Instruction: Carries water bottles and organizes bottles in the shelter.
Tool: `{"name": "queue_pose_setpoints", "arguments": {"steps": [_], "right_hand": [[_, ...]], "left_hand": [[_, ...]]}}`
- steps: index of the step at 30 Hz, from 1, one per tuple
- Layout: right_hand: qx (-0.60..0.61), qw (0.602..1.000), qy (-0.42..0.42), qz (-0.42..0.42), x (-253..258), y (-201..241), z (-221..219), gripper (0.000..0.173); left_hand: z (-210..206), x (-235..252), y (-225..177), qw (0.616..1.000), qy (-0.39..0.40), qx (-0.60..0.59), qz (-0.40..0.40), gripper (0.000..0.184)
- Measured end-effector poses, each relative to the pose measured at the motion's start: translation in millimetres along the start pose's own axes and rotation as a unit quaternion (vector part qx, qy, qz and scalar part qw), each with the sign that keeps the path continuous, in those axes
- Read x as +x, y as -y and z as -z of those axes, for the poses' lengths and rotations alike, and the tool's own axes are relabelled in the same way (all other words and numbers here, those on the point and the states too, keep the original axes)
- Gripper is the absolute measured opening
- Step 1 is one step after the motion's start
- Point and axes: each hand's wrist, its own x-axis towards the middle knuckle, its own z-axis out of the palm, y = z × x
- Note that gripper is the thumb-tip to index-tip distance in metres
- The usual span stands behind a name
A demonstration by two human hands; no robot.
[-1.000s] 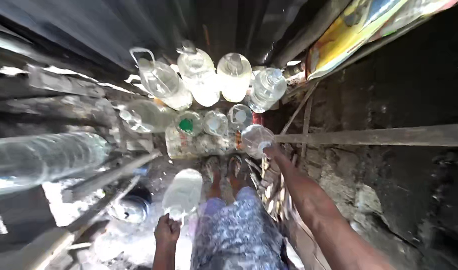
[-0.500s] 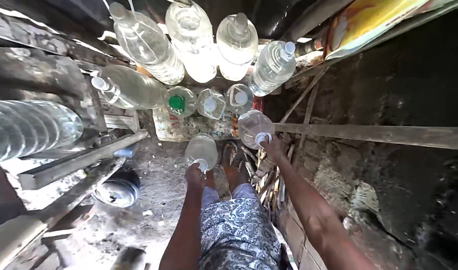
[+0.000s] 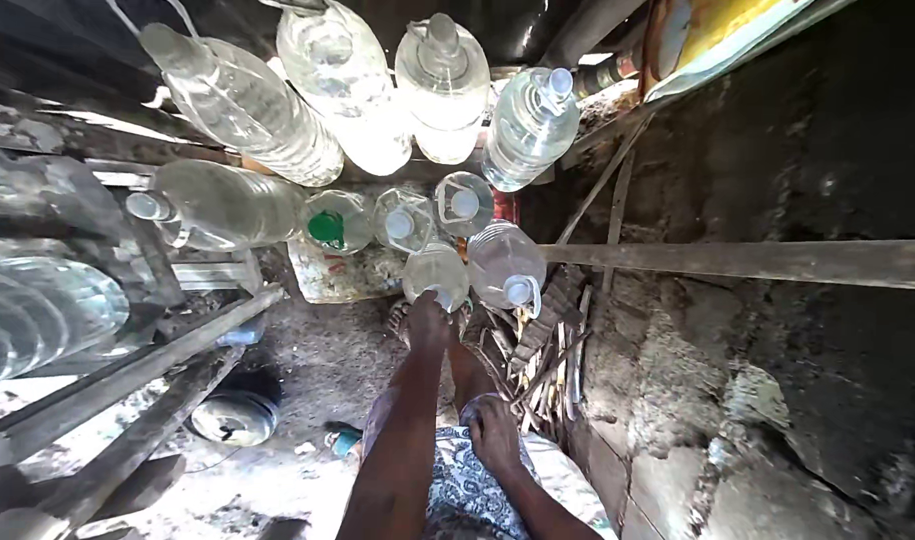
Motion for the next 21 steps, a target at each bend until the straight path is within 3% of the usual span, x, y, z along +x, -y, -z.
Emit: {"name": "queue_pose_setpoints", "arguments": {"steps": [4, 10, 14, 18, 21], "right_hand": [[0.005, 0.999, -0.031, 0.009, 3, -7, -6, 0.033], [-0.021, 1.000, -0.019, 0.012, 2, -4, -11, 0.031], [-0.032, 0.999, 0.003, 0.000, 3, -2, -9, 0.032], [-0.035, 0.999, -0.004, 0.004, 2, -2, -9, 0.031], [-0.039, 0.999, 0.009, -0.005, 3, -2, -8, 0.032]], "left_hand": [[3, 6, 4, 1.000, 0.007, 0.016, 0.000, 0.025], [42, 4, -2, 0.999, -0.034, 0.024, 0.009, 0.033], [55, 8, -5, 0.998, -0.044, 0.036, -0.011, 0.026], [58, 4, 1, 0.996, -0.033, 0.065, -0.049, 0.006], [61, 3, 9, 0.991, -0.027, 0.104, -0.078, 0.012]]}}
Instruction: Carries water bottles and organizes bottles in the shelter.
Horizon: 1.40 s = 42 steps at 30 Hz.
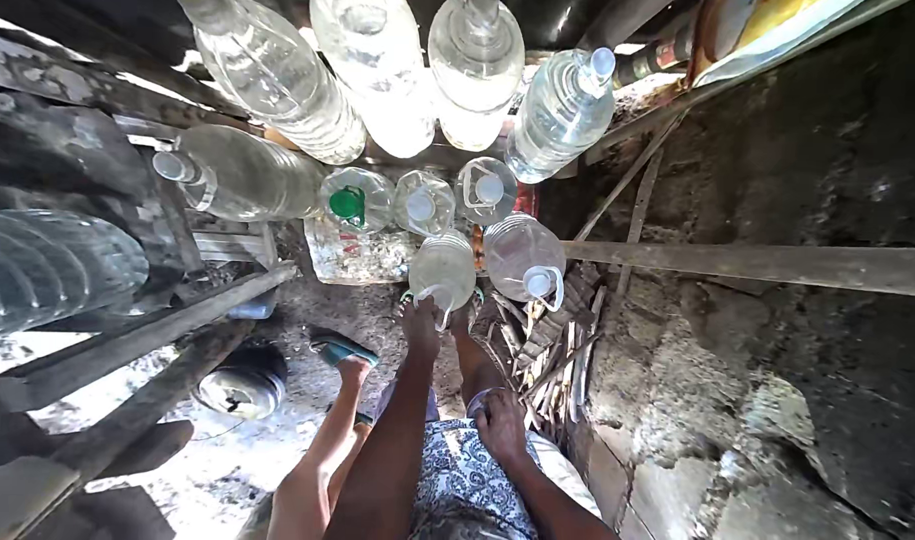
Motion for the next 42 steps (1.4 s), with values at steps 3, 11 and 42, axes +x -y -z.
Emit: {"name": "queue_pose_setpoints", "arguments": {"steps": [3, 11, 42], "right_hand": [[-0.002, 1.000, 0.010, -0.002, 1, -1, 1, 0.034], [-0.004, 1.000, 0.006, -0.004, 5, 3, 5, 0.032], [0.224, 0.953, 0.168, -0.115, -164, -107, 127, 0.053]], "left_hand": [[8, 0, 5, 0.997, -0.004, 0.078, -0.018, 0.020], [25, -13, -8, 0.992, 0.003, 0.122, 0.006, 0.032], [278, -213, 147, 0.988, -0.091, -0.107, 0.064, 0.039]]}}
